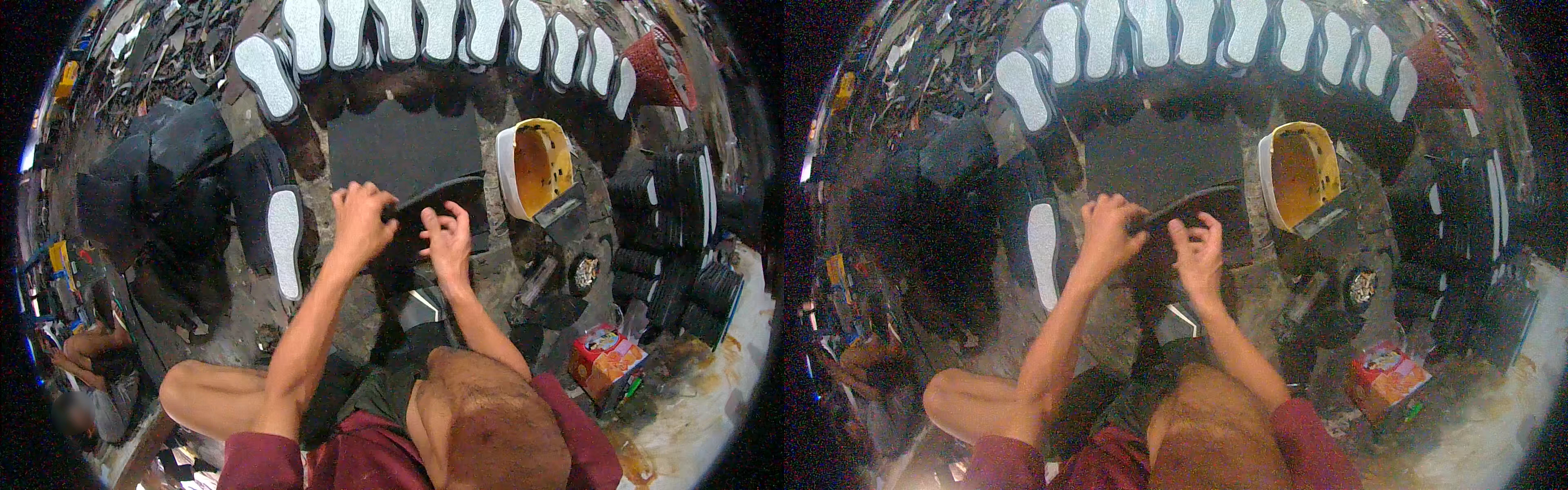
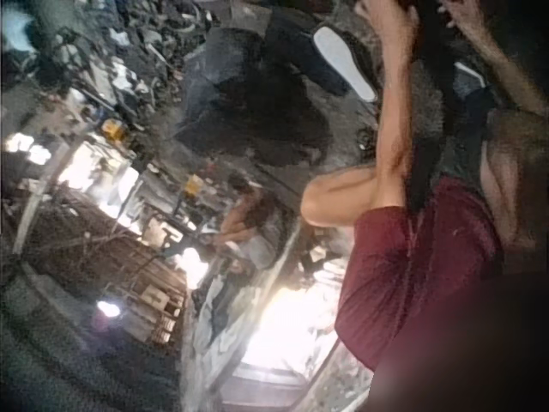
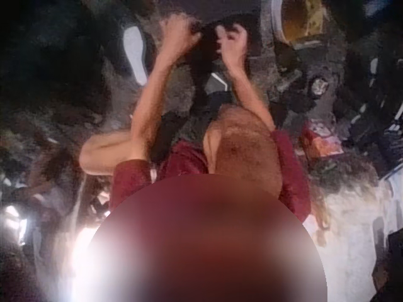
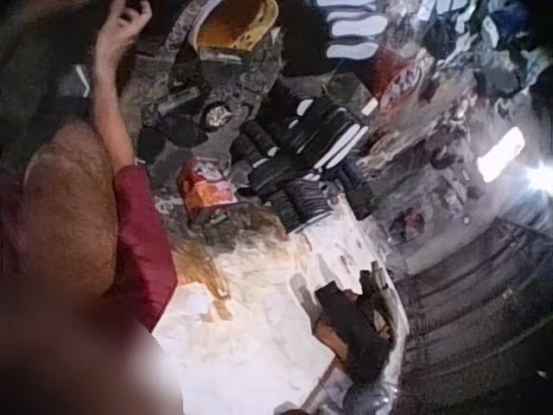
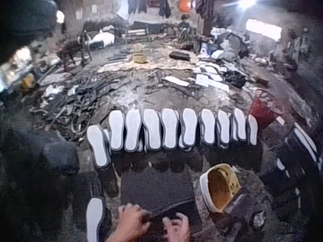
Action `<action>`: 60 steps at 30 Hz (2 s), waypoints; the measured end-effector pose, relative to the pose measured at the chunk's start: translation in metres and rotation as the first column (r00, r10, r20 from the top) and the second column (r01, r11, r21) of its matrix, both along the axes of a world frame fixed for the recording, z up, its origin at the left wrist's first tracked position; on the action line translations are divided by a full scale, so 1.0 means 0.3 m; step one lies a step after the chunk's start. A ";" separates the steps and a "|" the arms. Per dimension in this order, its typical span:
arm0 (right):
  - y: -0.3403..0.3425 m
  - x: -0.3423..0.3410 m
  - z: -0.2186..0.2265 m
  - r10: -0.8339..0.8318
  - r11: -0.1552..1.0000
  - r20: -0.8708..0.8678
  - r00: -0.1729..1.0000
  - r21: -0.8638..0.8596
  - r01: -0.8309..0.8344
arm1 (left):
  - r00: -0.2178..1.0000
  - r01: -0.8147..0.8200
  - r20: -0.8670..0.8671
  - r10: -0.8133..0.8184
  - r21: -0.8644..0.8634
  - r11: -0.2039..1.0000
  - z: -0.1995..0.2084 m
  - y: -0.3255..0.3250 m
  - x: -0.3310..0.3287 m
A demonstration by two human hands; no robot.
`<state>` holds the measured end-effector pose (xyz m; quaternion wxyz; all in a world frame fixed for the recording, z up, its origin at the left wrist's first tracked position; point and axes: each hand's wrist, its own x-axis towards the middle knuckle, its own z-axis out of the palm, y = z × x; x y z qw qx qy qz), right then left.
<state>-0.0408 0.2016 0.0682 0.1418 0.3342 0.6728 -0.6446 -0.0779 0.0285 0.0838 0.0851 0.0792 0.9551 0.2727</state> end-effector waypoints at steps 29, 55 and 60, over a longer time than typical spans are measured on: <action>0.136 -0.045 0.244 0.225 0.974 -0.538 0.812 0.132 -0.182 | 0.674 -0.383 0.139 0.725 0.906 0.182 0.184 -0.049 0.353; 0.203 -0.531 -0.240 0.282 0.958 -0.238 0.929 0.010 -0.288 | 0.474 -0.862 0.709 0.522 0.493 0.113 -0.206 -0.227 0.041; 0.214 -0.554 -0.293 0.378 0.925 -0.246 0.893 0.138 -0.353 | 0.521 -0.851 0.649 0.555 0.443 0.282 -0.273 -0.257 0.037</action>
